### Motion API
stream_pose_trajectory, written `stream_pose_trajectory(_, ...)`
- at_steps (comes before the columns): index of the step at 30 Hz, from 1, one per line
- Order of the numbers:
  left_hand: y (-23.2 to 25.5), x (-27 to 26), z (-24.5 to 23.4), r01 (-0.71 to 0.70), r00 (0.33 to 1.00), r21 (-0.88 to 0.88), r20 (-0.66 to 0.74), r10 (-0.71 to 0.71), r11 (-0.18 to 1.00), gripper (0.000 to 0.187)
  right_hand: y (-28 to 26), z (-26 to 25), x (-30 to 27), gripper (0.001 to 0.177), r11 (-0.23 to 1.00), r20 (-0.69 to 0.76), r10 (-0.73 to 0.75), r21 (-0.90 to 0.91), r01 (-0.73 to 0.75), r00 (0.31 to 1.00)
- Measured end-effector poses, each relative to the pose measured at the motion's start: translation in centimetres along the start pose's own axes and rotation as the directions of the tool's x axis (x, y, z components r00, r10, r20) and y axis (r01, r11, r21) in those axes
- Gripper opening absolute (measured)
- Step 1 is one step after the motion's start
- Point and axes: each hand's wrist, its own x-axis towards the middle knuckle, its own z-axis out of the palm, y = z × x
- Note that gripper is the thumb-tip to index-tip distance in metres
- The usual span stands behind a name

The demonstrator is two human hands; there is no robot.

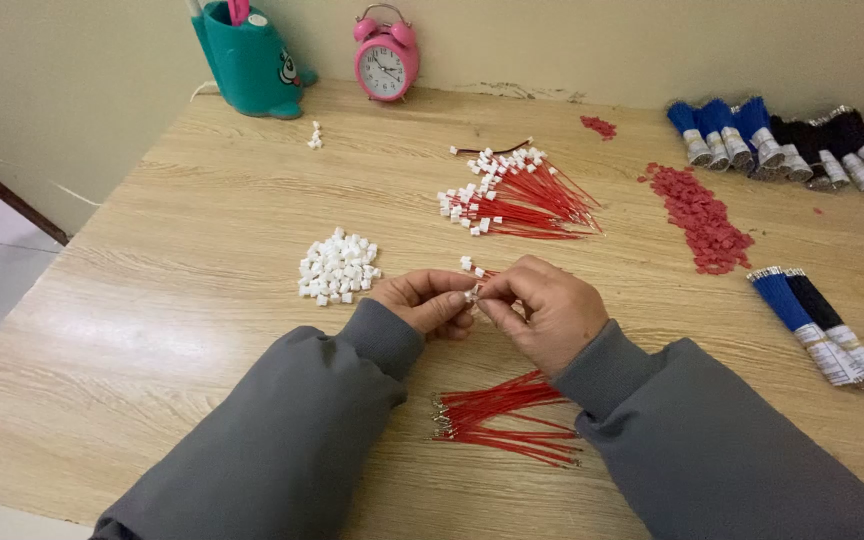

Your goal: Assembling small white plastic connectors onto red wires on a wooden desk.

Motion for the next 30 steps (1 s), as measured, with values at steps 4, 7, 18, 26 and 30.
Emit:
stream_pose_trajectory(4, 1.5, -1.0, 0.9, -0.012, 0.999, 0.044, -0.033, 0.013, 0.999, 0.024, 0.1, -0.2, -0.2, 0.007, 0.996, 0.005, -0.047, -0.074, 0.047, 0.999)
stream_pose_trajectory(7, 1.0, -0.7, 0.8, -0.012, 0.999, 0.073, -0.041, 0.015, 0.997, 0.024, 0.2, 0.0, -0.4, 0.007, 0.996, 0.001, -0.046, -0.075, 0.046, 0.999)
stream_pose_trajectory(18, 0.9, -0.4, 0.6, -0.039, 0.997, 0.021, -0.071, 0.040, 0.999, 0.024, 0.3, 0.0, -0.3, 0.003, 0.998, 0.032, -0.026, -0.060, 0.028, 0.999)
stream_pose_trajectory(26, 0.0, 0.0, 0.9, -0.072, 0.994, 0.092, -0.073, 0.079, 0.993, 0.021, 1.3, 0.3, -0.4, 0.005, 0.986, 0.106, -0.057, -0.148, 0.073, 0.993)
stream_pose_trajectory(30, 1.0, 0.5, 0.6, -0.065, 0.981, 0.351, -0.149, 0.124, 0.934, 0.020, 1.8, -0.3, -0.3, 0.015, 0.879, 0.105, -0.270, -0.380, 0.289, 0.957)
